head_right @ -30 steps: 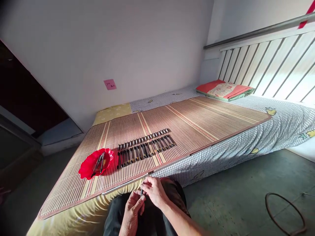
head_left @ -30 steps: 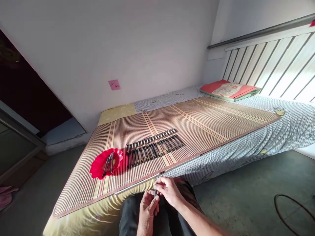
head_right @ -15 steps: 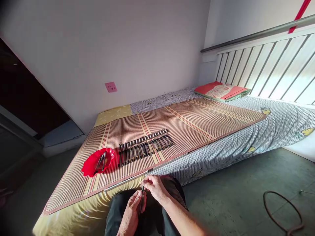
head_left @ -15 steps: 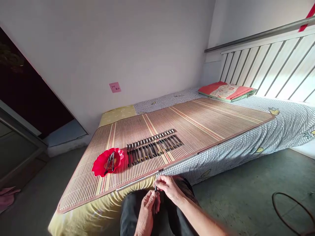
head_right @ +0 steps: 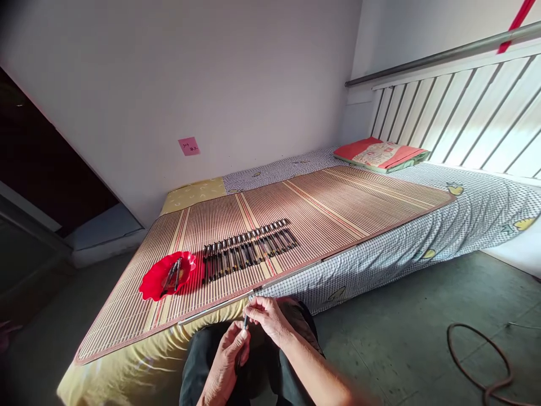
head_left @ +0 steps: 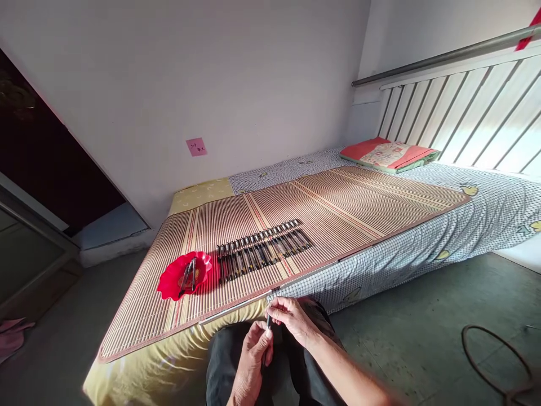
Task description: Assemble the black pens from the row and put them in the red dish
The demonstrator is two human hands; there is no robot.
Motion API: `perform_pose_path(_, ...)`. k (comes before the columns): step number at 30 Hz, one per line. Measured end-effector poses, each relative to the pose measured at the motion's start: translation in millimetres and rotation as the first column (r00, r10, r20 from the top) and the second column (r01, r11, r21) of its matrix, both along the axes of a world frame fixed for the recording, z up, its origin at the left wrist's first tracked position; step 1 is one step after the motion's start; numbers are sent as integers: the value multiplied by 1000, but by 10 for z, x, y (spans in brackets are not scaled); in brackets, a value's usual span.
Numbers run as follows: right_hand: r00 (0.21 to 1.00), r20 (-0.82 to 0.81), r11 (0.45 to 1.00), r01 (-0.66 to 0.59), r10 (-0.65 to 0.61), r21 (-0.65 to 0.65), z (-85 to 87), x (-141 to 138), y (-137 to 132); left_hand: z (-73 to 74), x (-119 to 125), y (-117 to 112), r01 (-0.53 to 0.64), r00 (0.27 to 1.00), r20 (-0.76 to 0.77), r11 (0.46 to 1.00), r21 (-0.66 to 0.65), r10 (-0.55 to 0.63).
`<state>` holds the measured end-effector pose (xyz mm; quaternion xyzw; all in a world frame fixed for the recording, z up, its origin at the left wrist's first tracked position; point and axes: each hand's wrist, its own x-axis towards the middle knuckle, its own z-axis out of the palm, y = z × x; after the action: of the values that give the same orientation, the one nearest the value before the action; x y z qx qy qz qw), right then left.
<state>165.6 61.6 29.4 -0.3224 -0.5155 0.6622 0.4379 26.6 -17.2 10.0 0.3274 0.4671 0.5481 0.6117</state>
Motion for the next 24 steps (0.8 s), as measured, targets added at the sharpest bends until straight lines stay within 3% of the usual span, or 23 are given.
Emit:
perform_pose_path(7,999,-10,999,-43,43,-9,21,50,-2,22,1,-20,110,991,78,993,-45,-106)
perform_pose_path(13,997,-42,997,-71,70,-41,34,78,0,52,3,-16,57,992,112,998,-22,-54)
perform_pose_path(20,990,-99,991,-111,103,-72,21,92,13,38,-17,-19,176,967,197,982,-69,-159)
perform_pose_path(24,994,-66,994,-86,82,-61,37,99,9,31,-13,-20,153,968,206,987,-45,-141)
